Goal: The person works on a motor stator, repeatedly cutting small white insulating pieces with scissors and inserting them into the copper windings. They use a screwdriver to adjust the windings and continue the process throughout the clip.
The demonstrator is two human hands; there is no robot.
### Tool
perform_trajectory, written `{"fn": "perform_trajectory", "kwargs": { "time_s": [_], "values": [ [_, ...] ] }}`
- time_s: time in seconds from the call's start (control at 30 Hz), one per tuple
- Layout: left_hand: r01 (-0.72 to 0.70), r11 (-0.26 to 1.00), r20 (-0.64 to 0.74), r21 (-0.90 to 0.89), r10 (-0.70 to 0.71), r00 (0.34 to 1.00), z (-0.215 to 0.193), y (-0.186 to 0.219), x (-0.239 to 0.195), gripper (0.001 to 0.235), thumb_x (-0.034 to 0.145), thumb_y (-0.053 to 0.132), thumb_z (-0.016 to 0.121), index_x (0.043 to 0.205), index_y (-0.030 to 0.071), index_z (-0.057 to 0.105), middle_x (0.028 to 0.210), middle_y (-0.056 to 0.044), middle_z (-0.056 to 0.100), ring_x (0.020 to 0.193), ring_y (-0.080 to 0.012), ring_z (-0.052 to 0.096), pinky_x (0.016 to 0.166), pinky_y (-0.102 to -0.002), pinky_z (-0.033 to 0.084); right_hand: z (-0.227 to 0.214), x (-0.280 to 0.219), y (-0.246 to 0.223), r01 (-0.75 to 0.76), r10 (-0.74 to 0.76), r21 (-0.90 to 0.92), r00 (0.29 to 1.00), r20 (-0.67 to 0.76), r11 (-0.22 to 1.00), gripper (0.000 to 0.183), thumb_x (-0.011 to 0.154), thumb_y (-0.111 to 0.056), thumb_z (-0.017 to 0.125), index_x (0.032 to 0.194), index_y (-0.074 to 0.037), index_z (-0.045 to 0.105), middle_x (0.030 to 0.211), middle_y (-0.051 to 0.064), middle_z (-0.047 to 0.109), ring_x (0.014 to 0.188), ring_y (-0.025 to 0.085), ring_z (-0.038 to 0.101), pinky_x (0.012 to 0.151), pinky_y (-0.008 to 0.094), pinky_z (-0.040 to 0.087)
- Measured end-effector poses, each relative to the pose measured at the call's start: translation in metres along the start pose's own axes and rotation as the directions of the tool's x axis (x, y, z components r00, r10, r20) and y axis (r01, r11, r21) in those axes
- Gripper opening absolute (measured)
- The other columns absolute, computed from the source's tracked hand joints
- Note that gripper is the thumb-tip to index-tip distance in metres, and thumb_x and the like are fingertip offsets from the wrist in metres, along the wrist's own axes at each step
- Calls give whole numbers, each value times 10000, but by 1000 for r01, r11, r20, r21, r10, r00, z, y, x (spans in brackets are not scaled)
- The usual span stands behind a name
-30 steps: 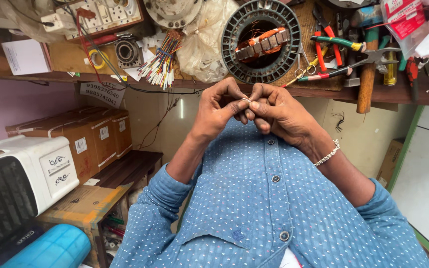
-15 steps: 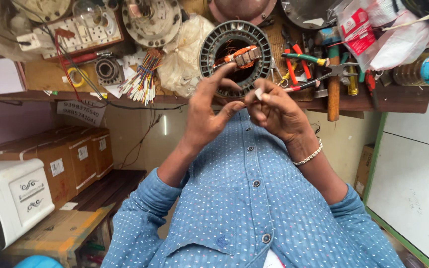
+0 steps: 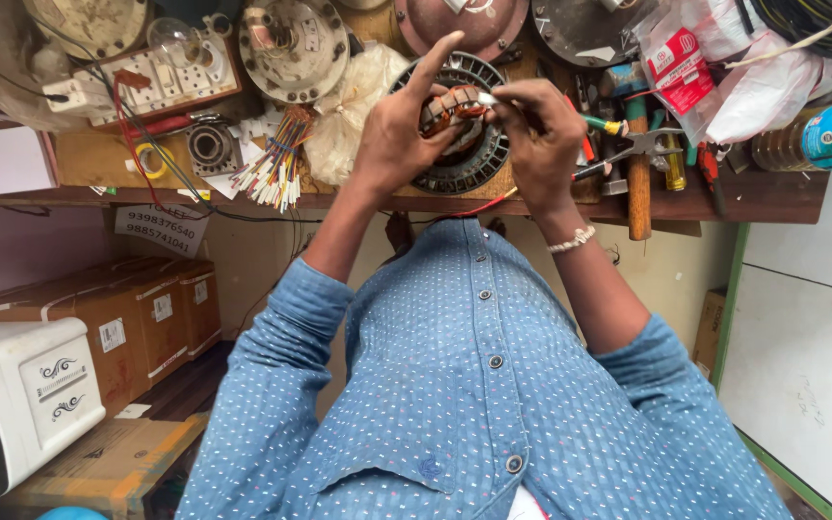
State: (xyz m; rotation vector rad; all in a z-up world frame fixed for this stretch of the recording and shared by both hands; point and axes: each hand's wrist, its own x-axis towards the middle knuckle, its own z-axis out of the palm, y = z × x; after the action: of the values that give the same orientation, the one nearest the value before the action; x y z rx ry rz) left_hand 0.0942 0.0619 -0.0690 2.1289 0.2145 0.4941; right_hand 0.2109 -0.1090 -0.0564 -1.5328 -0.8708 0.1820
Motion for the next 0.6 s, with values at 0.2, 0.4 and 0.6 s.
{"fn": "perform_trajectory", "kwargs": {
  "time_s": [0.2, 0.4, 0.6],
  "values": [
    [64, 994, 20, -93, -62, 998, -2, 10, 8, 925, 846, 44, 866, 1590, 238, 353, 1110, -93, 797, 1033, -229, 804, 918, -366, 634, 9, 3, 8, 229, -236, -219, 972, -9, 949, 136, 960, 62, 772, 1075, -5, 741, 1049, 116, 732, 970, 214, 740, 836, 324, 615],
    [134, 982, 9, -136, -134, 991, 0, 12, 5, 895, 849, 44, 858, 1573, 213, 360, 1104, -109, 783, 1043, -229, 795, 940, -354, 625, 9, -1, 15, 186, -196, -195, 980, -36, 963, 154, 951, 76, 771, 1072, -8, 725, 1044, 116, 737, 968, 211, 735, 848, 322, 605],
    [210, 972, 33, -104, -207, 978, -2, 18, 7, 676, 828, 78, 846, 1437, 146, 560, 1093, -121, 767, 1003, -219, 788, 898, -333, 630, 6, 4, 18, 265, -263, -188, 964, 38, 946, 165, 911, 98, 762, 1022, -9, 703, 1026, 83, 738, 970, 213, 700, 850, 329, 588]
  ]
}}
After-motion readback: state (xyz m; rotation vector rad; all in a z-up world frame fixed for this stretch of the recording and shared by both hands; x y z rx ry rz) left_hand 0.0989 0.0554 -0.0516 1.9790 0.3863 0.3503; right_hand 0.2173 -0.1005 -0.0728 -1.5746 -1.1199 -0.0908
